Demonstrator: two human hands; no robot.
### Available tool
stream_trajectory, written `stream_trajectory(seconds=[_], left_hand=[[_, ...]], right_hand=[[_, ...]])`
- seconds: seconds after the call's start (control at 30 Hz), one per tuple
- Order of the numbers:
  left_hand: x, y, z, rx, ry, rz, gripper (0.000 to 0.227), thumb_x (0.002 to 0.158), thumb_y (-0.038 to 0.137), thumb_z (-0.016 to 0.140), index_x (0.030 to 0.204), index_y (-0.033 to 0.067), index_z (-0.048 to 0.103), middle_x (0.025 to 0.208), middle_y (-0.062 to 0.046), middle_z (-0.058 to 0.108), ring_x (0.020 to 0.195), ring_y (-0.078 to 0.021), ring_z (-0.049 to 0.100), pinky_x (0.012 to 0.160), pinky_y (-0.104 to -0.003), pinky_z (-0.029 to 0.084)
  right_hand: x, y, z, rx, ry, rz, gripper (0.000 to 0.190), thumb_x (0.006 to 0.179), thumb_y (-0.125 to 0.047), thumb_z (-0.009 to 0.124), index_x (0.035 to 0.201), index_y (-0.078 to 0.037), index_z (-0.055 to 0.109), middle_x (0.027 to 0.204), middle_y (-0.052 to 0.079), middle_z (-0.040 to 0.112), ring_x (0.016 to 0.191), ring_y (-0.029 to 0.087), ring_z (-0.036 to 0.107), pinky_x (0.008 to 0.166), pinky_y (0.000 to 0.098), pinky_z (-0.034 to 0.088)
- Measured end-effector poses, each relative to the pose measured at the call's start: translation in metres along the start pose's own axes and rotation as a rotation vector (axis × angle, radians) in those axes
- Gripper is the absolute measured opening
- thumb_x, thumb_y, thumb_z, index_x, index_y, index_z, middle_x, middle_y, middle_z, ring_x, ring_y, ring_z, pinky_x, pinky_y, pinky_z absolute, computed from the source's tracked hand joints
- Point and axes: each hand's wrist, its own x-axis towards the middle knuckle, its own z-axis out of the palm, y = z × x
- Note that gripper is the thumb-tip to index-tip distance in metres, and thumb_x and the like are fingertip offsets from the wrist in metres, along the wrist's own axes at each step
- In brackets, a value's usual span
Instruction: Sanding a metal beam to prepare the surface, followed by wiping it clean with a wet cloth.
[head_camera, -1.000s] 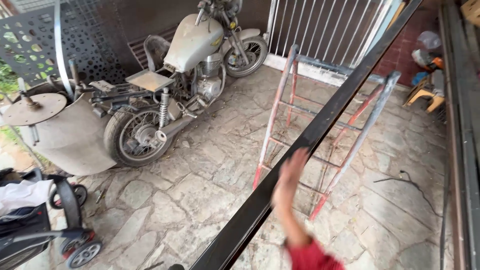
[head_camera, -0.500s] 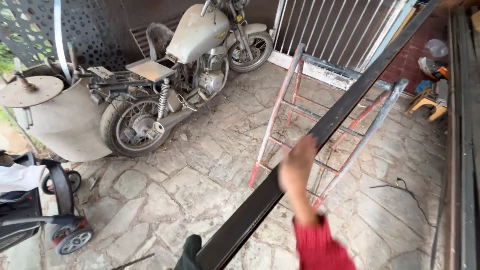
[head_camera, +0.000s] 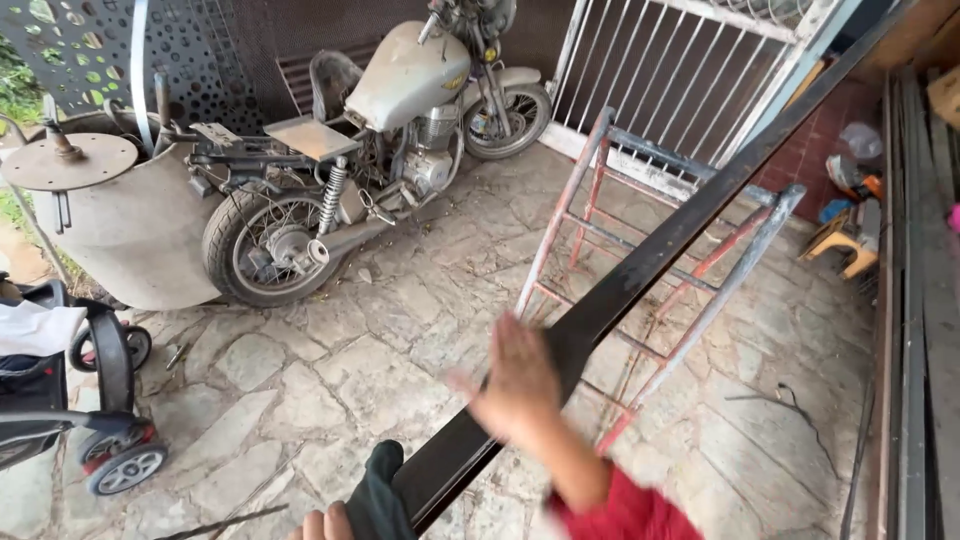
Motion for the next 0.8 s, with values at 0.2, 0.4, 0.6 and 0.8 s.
stream_trajectory(seconds=[0.2, 0.4, 0.6, 0.8], left_hand=[[0.025, 0.008, -0.021, 0.151, 0.074, 0.212, 0.045, 0.104, 0.022, 0.028, 0.065, 0.0125, 0.049, 0.056, -0.002, 0.029, 0.045, -0.0186, 0.026, 0.046, -0.035, 0.023], [0.015, 0.007, -0.009, 0.187, 0.076, 0.2, 0.04, 0.105, 0.013, 0.037, 0.067, 0.013, 0.048, 0.058, -0.003, 0.031, 0.046, -0.0209, 0.029, 0.048, -0.036, 0.023], [0.057, 0.036, -0.061, 0.242, -0.013, 0.18, 0.042, 0.109, 0.016, 0.041, 0.068, 0.0134, 0.05, 0.06, -0.004, 0.034, 0.048, -0.0218, 0.034, 0.049, -0.034, 0.028], [0.046, 0.034, -0.049, 0.23, -0.109, 0.171, 0.046, 0.106, 0.035, 0.056, 0.067, 0.0131, 0.047, 0.059, -0.003, 0.03, 0.047, -0.0172, 0.025, 0.048, -0.033, 0.024]], right_hand=[[0.024, 0.046, -0.06, 0.115, 0.156, 0.397, 0.073, 0.077, -0.001, 0.07, 0.143, -0.007, 0.041, 0.129, 0.013, 0.056, 0.111, 0.026, 0.061, 0.085, 0.035, 0.058], [-0.064, -0.05, -0.057, 0.522, 0.006, 0.47, 0.104, 0.076, 0.029, 0.06, 0.161, -0.011, 0.017, 0.118, 0.001, 0.054, 0.076, 0.013, 0.053, 0.057, 0.0215, 0.049], [0.016, 0.016, -0.038, 0.626, 0.233, 0.462, 0.069, 0.089, -0.01, 0.075, 0.144, 0.0, 0.034, 0.137, 0.017, 0.048, 0.13, 0.032, 0.049, 0.113, 0.0424, 0.045], [-0.066, -0.075, 0.004, 0.486, 0.119, 0.371, 0.028, 0.083, -0.02, 0.071, 0.109, -0.018, 0.06, 0.103, 0.006, 0.058, 0.086, 0.027, 0.068, 0.064, 0.0408, 0.056]])
